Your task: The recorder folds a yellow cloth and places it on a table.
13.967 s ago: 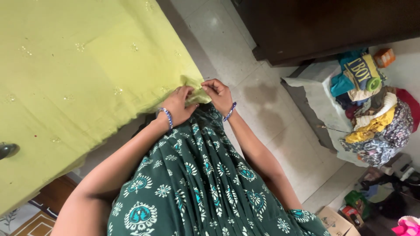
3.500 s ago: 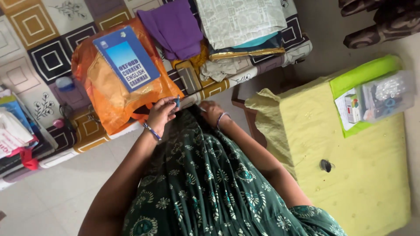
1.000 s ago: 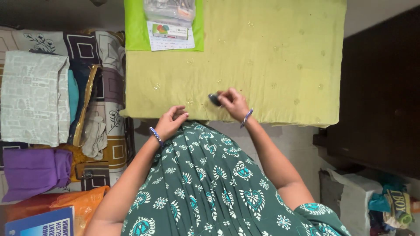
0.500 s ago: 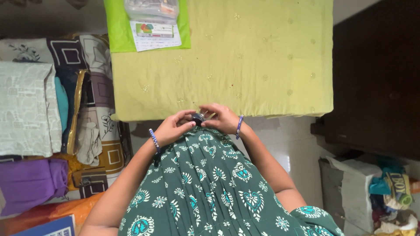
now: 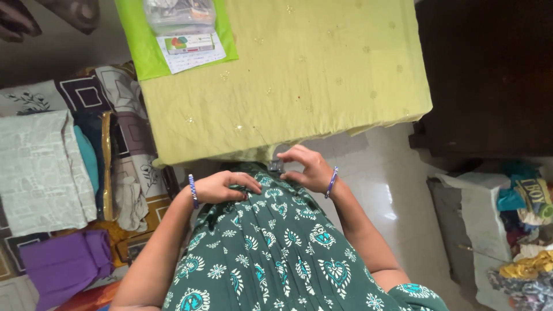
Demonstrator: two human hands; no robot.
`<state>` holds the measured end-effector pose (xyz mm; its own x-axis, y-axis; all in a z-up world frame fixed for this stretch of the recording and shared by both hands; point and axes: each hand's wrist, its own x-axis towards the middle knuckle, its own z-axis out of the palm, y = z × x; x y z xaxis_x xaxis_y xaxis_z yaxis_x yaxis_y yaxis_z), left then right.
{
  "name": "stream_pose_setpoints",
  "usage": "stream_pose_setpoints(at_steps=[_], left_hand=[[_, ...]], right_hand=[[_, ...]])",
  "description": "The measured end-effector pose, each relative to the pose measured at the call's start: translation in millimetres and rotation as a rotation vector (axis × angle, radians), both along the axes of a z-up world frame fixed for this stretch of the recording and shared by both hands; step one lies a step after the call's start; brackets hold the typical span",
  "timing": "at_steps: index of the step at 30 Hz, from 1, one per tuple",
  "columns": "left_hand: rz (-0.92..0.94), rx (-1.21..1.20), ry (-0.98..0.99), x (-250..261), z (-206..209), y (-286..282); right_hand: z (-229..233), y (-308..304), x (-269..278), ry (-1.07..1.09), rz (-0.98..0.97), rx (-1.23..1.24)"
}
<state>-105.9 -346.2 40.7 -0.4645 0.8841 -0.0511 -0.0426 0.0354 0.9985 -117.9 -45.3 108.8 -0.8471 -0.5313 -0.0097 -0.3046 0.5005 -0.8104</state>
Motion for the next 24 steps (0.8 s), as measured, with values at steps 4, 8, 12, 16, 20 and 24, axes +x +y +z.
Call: stream_pose_setpoints(at_steps=[4, 8, 12, 16, 20, 24], left_hand=[[0.011, -0.092, -0.026, 30.3, -22.7, -1.9], [0.147, -0.051, -0.278, 65.0, -47.7, 3.0], [0.304, -0.113, -0.346, 80.8, -51.3, 12.9], [0.384, -0.092, -0.304, 80.7, -62.7, 38.0], [0.375, -0.110, -0.100, 65.3, -69.4, 64.3], [0.323, -0.167, -0.089, 48.8, -72.3, 81.6]], right_hand=[[-1.8, -19.4, 29.0, 0.012, 0.040, 0.015], [-2.7, -22.1, 59.0, 0.047, -0.011, 0.014], [14.3, -15.9, 91.6, 0.097, -0.059, -0.002], [44.6, -0.6, 119.7, 0.131, -0.101, -0.048], [71.4, -0.7, 116.6, 0.287, 0.021, 0.013], [72.4, -11.1, 93.4, 0.375, 0.334, 0.113]])
